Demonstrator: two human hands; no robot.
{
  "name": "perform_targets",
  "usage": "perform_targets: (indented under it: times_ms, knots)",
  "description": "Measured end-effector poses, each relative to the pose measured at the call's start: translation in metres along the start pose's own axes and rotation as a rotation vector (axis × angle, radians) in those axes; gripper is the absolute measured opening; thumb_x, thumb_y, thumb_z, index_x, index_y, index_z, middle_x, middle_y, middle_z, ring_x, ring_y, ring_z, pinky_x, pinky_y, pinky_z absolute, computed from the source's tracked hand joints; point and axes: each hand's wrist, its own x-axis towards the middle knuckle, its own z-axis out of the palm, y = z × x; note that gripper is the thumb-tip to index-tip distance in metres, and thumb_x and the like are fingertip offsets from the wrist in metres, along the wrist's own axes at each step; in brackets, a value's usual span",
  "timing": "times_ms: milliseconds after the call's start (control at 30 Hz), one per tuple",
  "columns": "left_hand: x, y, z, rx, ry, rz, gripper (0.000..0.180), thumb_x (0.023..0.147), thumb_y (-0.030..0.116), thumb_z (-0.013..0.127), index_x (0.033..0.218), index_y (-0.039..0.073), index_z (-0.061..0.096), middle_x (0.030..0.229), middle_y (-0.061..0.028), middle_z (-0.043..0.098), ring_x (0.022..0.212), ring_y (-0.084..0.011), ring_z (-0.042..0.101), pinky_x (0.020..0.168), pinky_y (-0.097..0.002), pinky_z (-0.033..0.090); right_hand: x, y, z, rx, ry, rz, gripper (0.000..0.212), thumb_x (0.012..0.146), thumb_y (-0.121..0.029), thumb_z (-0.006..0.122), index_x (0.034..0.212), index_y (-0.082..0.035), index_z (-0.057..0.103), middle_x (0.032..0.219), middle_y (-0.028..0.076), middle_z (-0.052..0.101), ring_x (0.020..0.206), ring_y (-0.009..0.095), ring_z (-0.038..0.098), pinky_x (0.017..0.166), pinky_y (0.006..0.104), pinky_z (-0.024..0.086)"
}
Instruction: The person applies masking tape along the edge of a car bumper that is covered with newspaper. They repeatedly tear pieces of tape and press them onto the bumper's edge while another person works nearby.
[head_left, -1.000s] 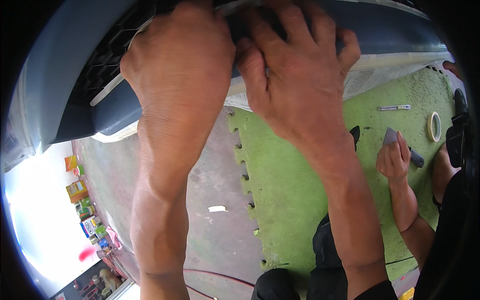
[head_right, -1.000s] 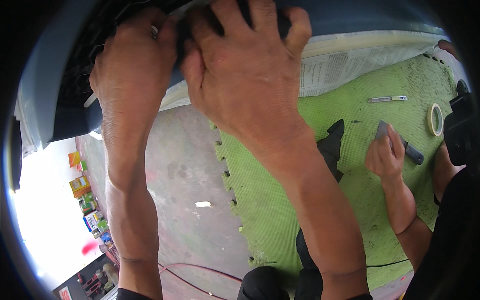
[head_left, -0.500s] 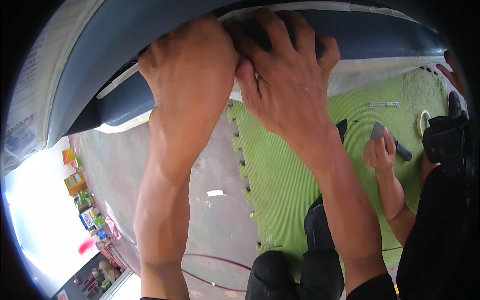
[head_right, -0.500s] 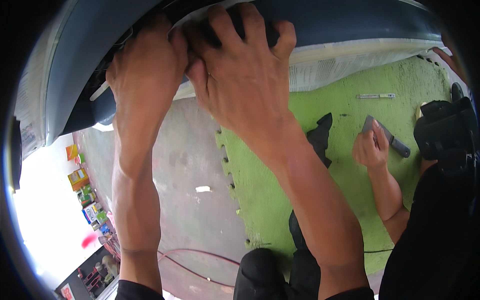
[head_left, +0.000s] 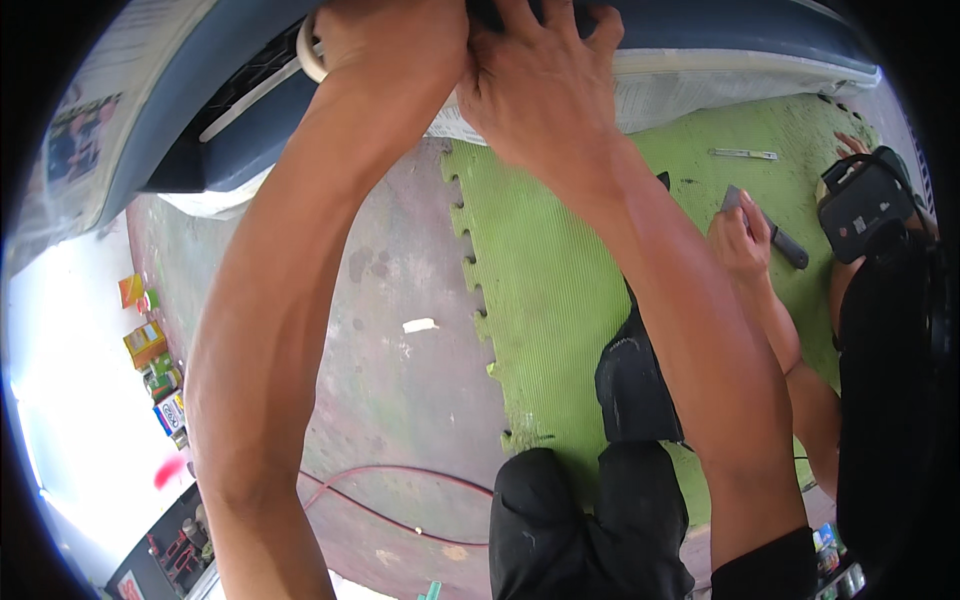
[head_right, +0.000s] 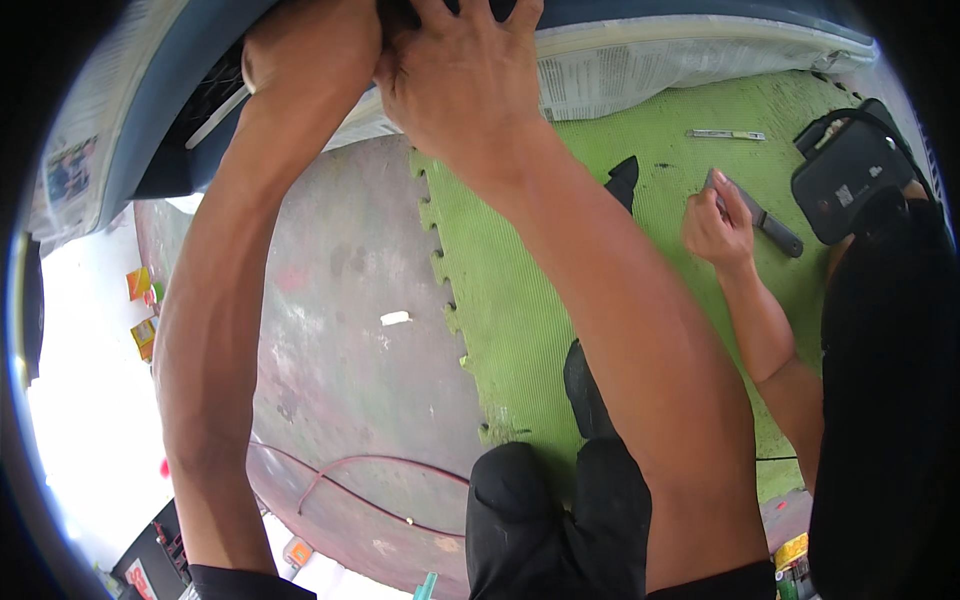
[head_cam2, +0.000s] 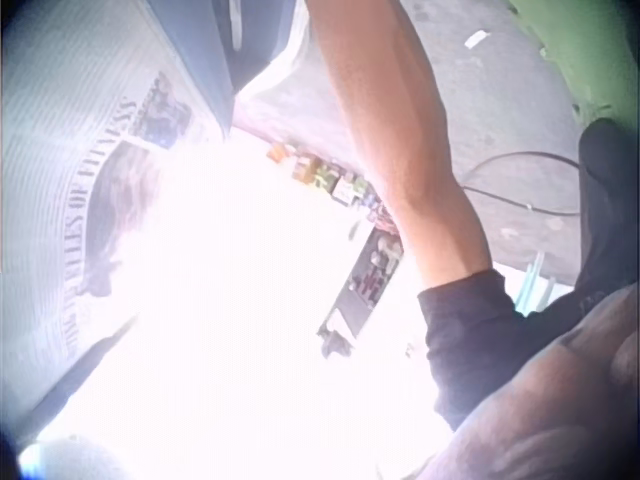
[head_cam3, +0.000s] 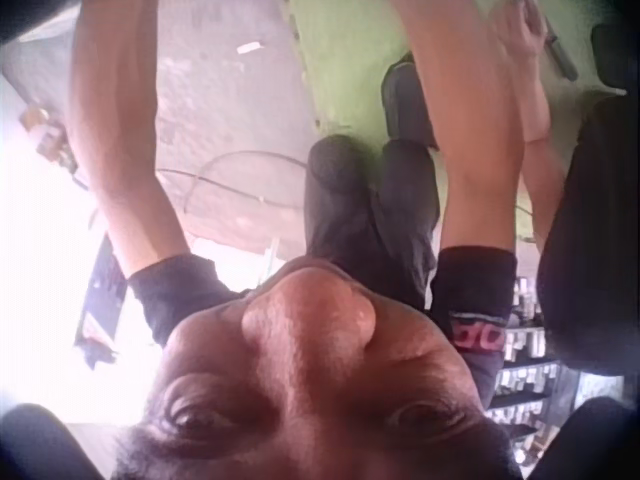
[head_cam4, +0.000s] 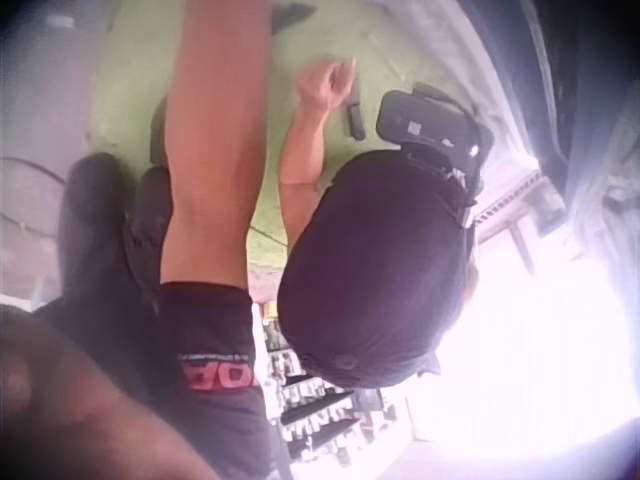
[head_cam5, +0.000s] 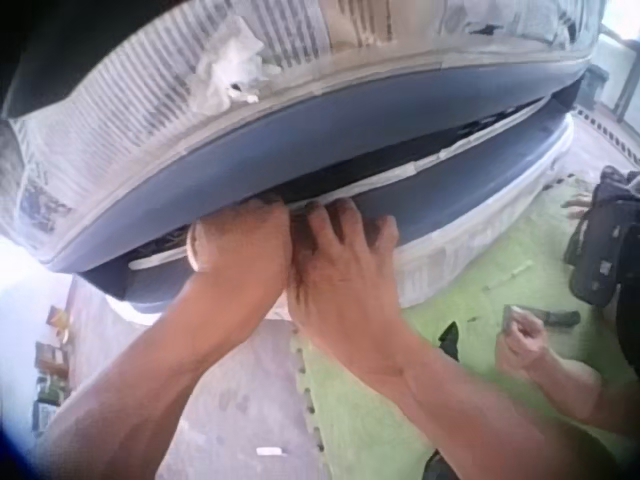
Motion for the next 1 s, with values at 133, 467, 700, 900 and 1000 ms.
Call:
perform_targets:
  times_ms: [133,467,700,900,1000]
  knots:
    - [-0.015,-0.051,0.014,-0.016,-0.149,0.168,0.024,0.103,0.026,0.065,0.116,0.008,0.075,0.09,-0.0193,0.08,0.082,-0.0419,0.079,0.07,-0.0543,0.063,-0.003,-0.009,0.007,-0.081,0.081,0.0,0.047,0.097,-0.032,0.063,0.135,-0.006,0.072,0.136,0.013,0.06,0.122,0.033,0.054,0.101,0.0579,0.039]
    - [-0.377,-0.003,-0.028,-0.386,-0.479,-0.204,0.042,0.097,0.003,0.068,0.139,-0.003,0.062,0.08,-0.0115,0.07,0.066,-0.0284,0.068,0.064,-0.0421,0.055,-0.003,0.001,0.014,-0.084,-0.111,0.022,0.048,0.111,-0.043,0.048,0.154,-0.03,0.066,0.158,0.005,0.053,0.148,0.032,0.045,0.115,0.0678,0.029]
    - [-0.512,0.056,-0.027,-0.371,-0.649,-0.393,0.081,0.096,0.01,0.071,0.172,0.005,0.04,0.095,-0.0123,0.067,0.09,-0.0302,0.066,0.073,-0.0455,0.053,-0.01,0.012,0.009,0.116,-0.094,0.001,0.05,0.111,-0.036,0.051,0.157,-0.019,0.062,0.158,0.01,0.058,0.15,0.036,0.048,0.12,0.0624,0.03]
    - [-0.49,0.055,-0.053,-0.27,-0.614,-0.47,0.062,0.097,0.018,0.075,0.156,0.006,0.058,0.1,-0.0131,0.068,0.096,-0.0327,0.065,0.078,-0.0478,0.05,-0.057,0.031,-0.039,0.414,0.005,0.184,0.047,0.107,-0.02,0.059,0.15,0.0,0.06,0.154,0.022,0.062,0.147,0.044,0.053,0.123,0.0569,0.037]
    - [-0.437,0.038,-0.048,-0.431,-0.45,-0.526,0.041,0.101,0.017,0.074,0.139,0.003,0.069,0.102,-0.0138,0.07,0.096,-0.0335,0.067,0.079,-0.047,0.052,-0.11,0.035,-0.054,0.381,-0.06,0.215,0.045,0.105,-0.012,0.062,0.148,0.002,0.06,0.152,0.022,0.063,0.145,0.044,0.055,0.121,0.0551,0.042]
